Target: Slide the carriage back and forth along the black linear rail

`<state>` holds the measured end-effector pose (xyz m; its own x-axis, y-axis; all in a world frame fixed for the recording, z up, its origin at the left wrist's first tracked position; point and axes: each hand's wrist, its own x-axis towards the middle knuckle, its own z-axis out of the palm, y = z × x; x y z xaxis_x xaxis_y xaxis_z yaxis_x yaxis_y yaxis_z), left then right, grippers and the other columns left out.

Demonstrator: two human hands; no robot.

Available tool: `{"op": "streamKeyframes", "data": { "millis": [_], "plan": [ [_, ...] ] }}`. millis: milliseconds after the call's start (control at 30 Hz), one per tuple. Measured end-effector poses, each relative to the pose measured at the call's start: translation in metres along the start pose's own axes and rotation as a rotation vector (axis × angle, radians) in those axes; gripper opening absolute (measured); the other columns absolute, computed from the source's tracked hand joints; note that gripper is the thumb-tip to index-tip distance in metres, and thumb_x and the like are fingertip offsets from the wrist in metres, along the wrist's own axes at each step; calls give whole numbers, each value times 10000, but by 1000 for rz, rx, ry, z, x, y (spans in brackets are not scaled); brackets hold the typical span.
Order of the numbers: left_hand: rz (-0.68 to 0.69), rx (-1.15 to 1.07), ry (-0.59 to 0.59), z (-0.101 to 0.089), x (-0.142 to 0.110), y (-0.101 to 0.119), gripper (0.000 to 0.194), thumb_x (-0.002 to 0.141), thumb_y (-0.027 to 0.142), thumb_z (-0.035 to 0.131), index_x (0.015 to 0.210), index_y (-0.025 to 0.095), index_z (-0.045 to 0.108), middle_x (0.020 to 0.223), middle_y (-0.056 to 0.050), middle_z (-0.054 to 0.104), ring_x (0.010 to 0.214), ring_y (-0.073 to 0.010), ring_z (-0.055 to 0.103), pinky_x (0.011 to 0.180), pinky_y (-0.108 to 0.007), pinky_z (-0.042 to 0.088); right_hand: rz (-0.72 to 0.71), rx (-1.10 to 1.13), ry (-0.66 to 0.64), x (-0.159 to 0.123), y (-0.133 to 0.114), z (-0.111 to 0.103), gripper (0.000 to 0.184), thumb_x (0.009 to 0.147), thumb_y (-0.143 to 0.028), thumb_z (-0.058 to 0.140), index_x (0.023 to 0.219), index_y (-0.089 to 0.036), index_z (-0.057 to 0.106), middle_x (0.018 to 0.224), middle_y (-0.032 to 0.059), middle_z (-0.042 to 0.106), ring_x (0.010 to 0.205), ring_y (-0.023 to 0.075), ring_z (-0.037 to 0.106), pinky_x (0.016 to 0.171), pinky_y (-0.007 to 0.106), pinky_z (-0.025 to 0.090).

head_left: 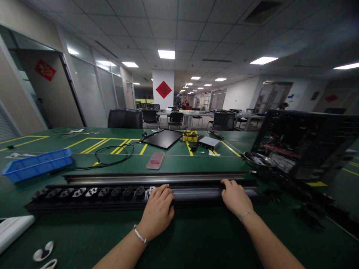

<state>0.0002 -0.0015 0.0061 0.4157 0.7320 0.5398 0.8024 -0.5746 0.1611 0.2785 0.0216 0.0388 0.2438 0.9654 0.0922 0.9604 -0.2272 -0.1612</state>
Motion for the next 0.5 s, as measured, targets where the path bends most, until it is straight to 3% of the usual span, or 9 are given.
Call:
{"op": "streamKeyframes", "data": {
  "millis": [367,500],
  "plan": [
    [10,18,17,1,-1,-1,230,740,115,534,934,232,569,1060,-17,633,1194,-230,463,1028,-412,338,10,-13,-2,1,0,-1,426,841,-219,320,1204,-201,542,1209,123,530,1067,253,500,855,372,404],
    [1,14,5,2,-1,-1,221,749,123,529,937,232,566,1068,-15,633,1203,-232,456,1033,-415,329,57,-30,1,-2,0,-4,416,827,-278,344,1187,-210,541,1234,116,525,1127,271,480,888,423,399]
  ]
}}
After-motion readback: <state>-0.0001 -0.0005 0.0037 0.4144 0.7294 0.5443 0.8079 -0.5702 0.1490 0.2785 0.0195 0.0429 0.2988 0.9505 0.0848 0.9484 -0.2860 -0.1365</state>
